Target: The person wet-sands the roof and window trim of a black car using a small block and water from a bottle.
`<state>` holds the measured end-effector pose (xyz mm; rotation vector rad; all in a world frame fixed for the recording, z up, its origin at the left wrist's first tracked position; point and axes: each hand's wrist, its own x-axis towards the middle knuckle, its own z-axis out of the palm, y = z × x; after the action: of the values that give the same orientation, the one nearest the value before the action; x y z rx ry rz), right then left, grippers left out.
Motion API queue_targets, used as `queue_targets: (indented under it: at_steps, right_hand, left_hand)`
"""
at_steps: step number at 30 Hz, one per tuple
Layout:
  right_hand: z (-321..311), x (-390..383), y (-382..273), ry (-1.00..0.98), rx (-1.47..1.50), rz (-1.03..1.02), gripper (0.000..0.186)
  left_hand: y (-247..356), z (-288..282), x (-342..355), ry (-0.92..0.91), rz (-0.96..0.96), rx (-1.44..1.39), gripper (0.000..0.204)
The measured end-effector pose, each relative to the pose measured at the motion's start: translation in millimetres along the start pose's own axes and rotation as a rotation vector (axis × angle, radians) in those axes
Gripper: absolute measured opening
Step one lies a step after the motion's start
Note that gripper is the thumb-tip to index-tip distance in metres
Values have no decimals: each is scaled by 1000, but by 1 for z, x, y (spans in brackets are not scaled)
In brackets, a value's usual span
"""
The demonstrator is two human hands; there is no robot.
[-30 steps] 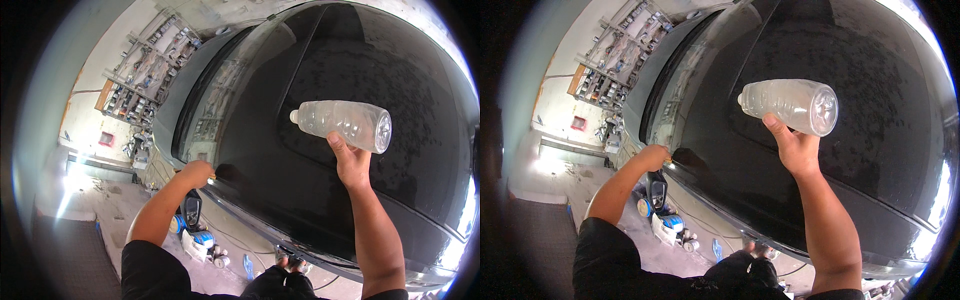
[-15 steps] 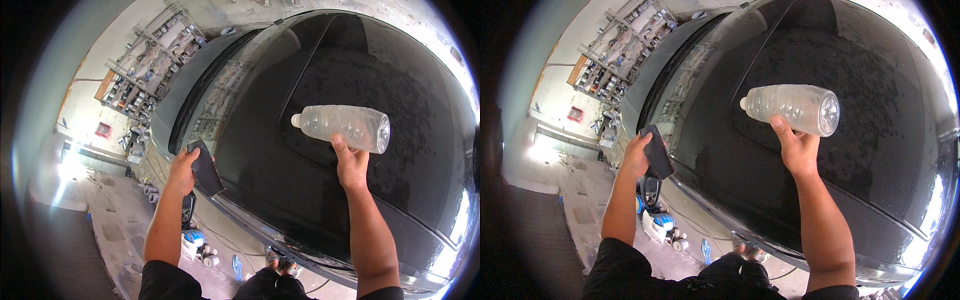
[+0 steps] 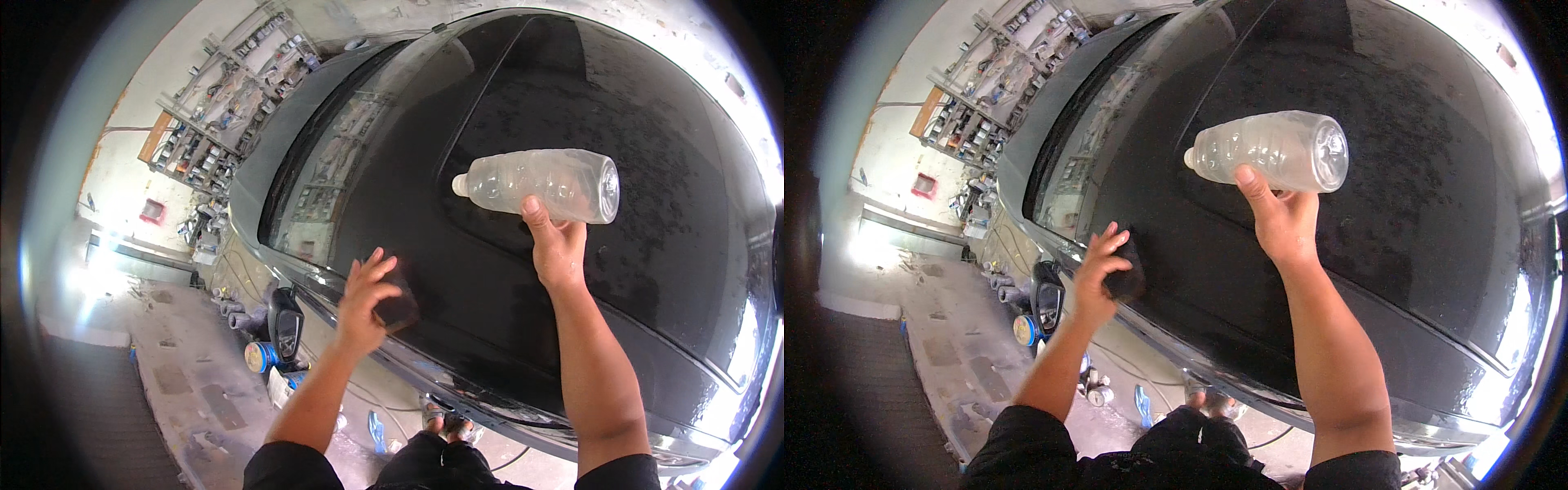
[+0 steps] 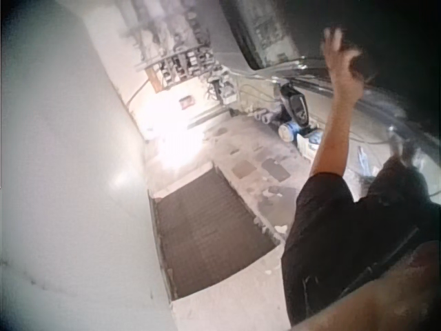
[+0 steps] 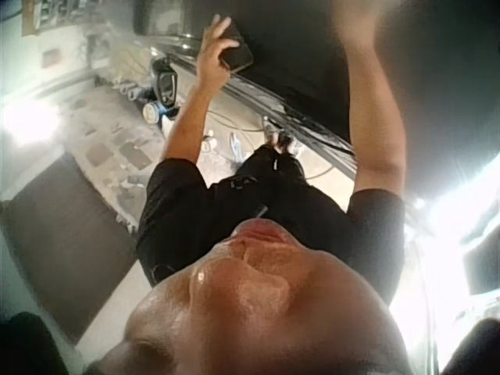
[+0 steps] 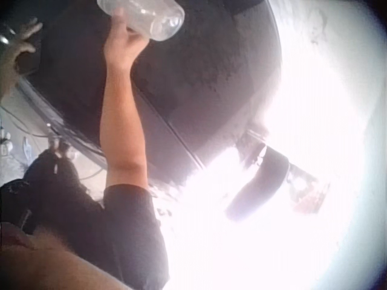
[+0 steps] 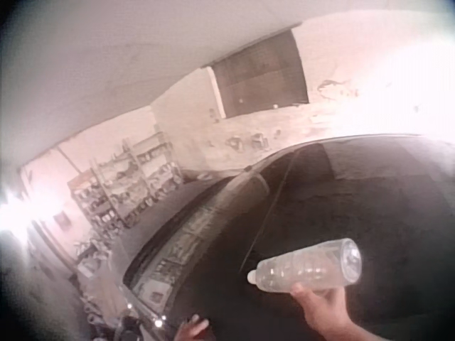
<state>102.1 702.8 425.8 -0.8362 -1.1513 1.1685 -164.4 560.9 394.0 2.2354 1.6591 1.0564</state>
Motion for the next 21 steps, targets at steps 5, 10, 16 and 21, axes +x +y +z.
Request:
queue_targets:
  at_steps: [5, 10, 16, 21]
  right_hand:
    - [-1, 1, 5, 4, 32, -22, 61]
    - [-2, 3, 3, -1, 13, -9, 60]
    - [0, 1, 2, -33, 24, 3, 60]
    - [-15, -3, 2, -99, -27, 83, 63]
  left_hand:
    - [14, 35, -8, -68, -212, -50, 63]
    - [16, 41, 13, -334, -316, 392, 74]
    - [9, 51, 36, -299, -233, 338, 75]
    - [41, 61, 25, -377, -158, 315, 84]
